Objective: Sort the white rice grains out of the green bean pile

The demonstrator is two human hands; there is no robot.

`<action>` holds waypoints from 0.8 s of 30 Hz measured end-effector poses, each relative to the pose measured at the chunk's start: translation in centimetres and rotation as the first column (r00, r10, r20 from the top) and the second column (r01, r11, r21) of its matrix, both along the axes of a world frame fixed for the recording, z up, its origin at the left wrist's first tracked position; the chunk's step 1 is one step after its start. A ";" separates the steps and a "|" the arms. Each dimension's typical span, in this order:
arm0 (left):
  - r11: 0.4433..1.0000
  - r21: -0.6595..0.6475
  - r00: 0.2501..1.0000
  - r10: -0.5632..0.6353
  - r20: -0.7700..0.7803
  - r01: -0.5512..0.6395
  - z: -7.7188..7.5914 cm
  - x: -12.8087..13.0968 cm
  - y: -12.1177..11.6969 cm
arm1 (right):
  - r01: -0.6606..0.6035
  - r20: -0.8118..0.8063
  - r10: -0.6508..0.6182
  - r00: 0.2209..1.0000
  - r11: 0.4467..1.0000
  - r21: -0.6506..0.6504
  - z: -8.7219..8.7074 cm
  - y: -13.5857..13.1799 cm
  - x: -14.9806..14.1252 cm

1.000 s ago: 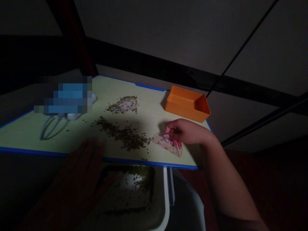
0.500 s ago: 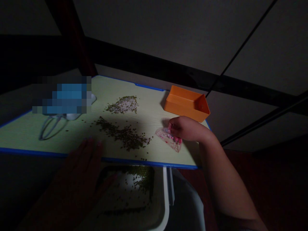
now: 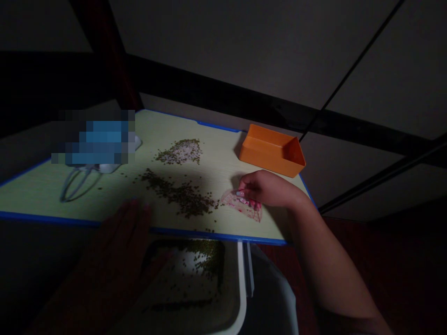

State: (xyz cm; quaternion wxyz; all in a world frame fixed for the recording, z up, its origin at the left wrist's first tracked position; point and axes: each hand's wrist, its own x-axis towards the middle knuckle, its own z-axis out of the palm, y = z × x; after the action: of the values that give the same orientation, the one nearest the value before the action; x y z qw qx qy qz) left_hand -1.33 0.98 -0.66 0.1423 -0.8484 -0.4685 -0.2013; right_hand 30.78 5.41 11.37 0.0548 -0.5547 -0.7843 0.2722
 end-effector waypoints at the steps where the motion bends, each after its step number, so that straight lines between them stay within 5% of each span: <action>1: 1.000 0.000 1.000 0.004 0.004 -0.004 0.0 0.0 0.0 | 0.003 0.005 -0.003 1.000 1.000 0.001 0.0 0.0 0.0; 12: 1.000 -0.006 1.000 0.013 -0.004 -0.013 0.1 0.1 0.0 | -0.082 -0.031 0.081 0.996 0.996 -0.028 0.3 -0.2 -0.1; 24: 0.999 -0.002 0.999 0.032 -0.022 -0.032 0.1 0.1 0.1 | -0.034 0.010 0.034 0.999 0.997 0.064 0.1 -0.1 -0.2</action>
State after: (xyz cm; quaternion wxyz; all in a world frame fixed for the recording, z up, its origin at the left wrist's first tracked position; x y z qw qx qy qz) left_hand -1.23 1.05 -0.59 0.1495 -0.8431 -0.4808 -0.1892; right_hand 30.60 5.26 11.45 0.0644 -0.5405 -0.8022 0.2454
